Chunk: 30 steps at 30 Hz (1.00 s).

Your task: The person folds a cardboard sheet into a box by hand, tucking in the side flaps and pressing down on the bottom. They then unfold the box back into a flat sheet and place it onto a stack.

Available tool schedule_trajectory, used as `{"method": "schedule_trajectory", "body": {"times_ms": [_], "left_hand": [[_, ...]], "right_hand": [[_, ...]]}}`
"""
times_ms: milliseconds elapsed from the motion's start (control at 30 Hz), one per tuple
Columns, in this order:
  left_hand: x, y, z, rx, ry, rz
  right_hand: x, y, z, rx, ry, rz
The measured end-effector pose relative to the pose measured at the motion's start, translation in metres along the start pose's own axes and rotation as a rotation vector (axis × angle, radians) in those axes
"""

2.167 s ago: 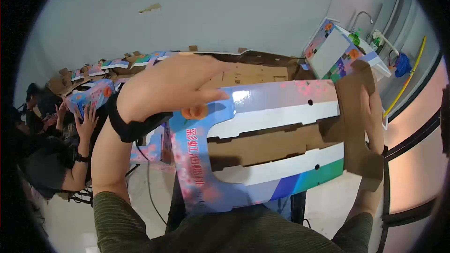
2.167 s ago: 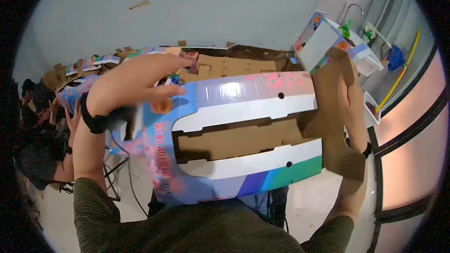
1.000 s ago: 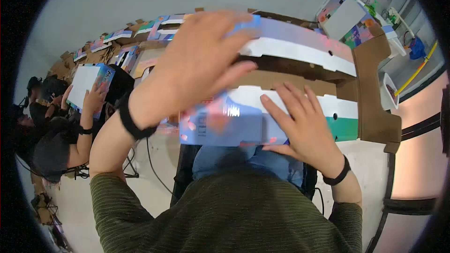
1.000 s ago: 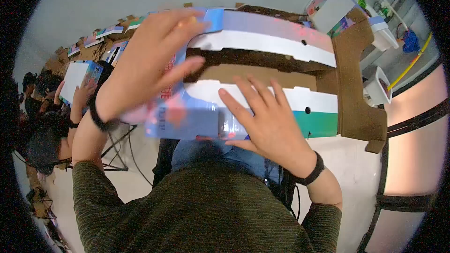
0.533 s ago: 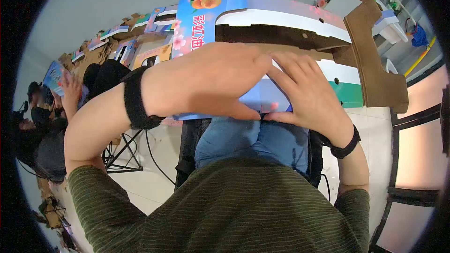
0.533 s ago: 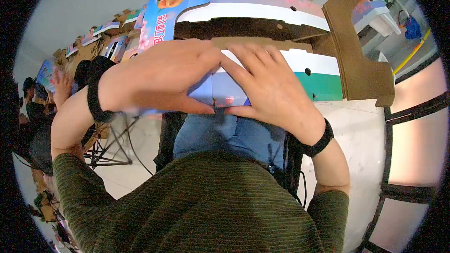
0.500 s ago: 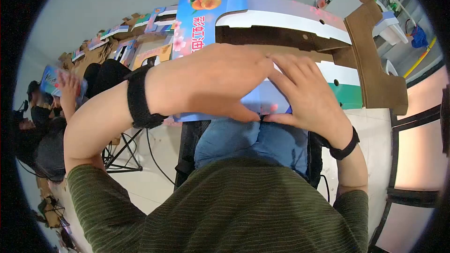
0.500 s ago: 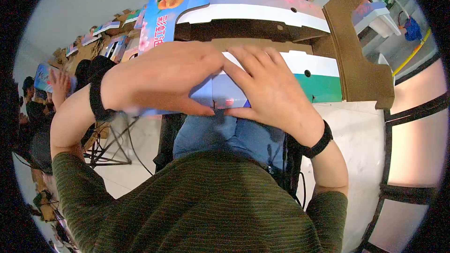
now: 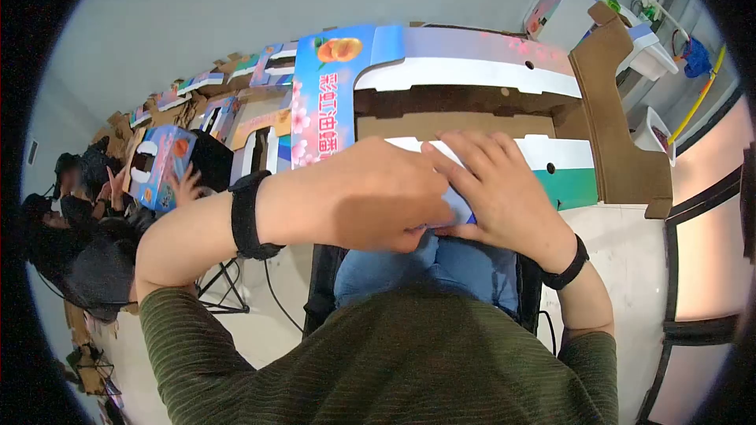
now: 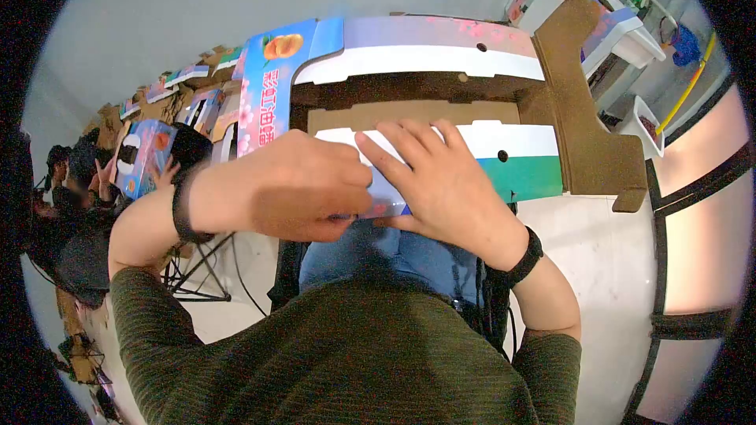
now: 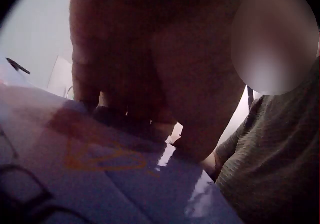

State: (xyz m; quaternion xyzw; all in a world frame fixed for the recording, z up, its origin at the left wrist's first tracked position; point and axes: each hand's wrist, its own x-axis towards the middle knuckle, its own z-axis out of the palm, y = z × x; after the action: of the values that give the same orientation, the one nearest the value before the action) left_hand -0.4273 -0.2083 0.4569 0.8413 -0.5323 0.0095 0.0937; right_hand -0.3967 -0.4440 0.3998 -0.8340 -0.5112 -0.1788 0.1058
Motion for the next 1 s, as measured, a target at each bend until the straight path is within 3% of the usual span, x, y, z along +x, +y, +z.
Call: {"method": "schedule_trajectory", "body": {"times_ms": [167, 267, 400, 500, 600, 700, 767, 833, 933, 1000], "left_hand": [[-0.001, -0.007, 0.004, -0.147, 0.022, 0.139], [-0.007, 0.009, -0.026, -0.245, 0.050, 0.186], [-0.008, -0.001, -0.025, -0.180, -0.002, 0.139], [-0.002, 0.002, -0.036, -0.129, -0.130, 0.054], [0.002, -0.009, -0.045, -0.083, 0.025, 0.038], [-0.007, -0.032, -0.074, 0.194, 0.113, -0.176], [-0.012, -0.060, -0.075, 0.352, 0.262, -0.310], [-0.014, -0.086, -0.064, 0.485, 0.287, -0.434], [-0.004, -0.093, -0.063, 0.262, 0.166, -0.652], [-0.009, -0.110, -0.055, 0.325, 0.351, -0.496]], "right_hand": [[0.000, -0.002, -0.005, 0.019, -0.040, 0.000], [-0.002, 0.001, 0.000, -0.012, -0.045, 0.017], [-0.004, -0.001, 0.002, 0.040, 0.014, 0.032], [-0.004, -0.002, 0.002, 0.005, 0.006, 0.032], [-0.005, -0.002, -0.003, 0.031, -0.073, 0.033], [0.000, -0.007, -0.007, 0.027, -0.067, 0.034], [0.001, -0.009, -0.011, 0.020, -0.085, 0.043], [0.001, -0.011, -0.012, 0.019, -0.086, 0.054], [0.002, -0.011, -0.013, 0.003, -0.093, 0.054], [0.005, -0.011, -0.013, -0.015, -0.110, 0.046]]}}
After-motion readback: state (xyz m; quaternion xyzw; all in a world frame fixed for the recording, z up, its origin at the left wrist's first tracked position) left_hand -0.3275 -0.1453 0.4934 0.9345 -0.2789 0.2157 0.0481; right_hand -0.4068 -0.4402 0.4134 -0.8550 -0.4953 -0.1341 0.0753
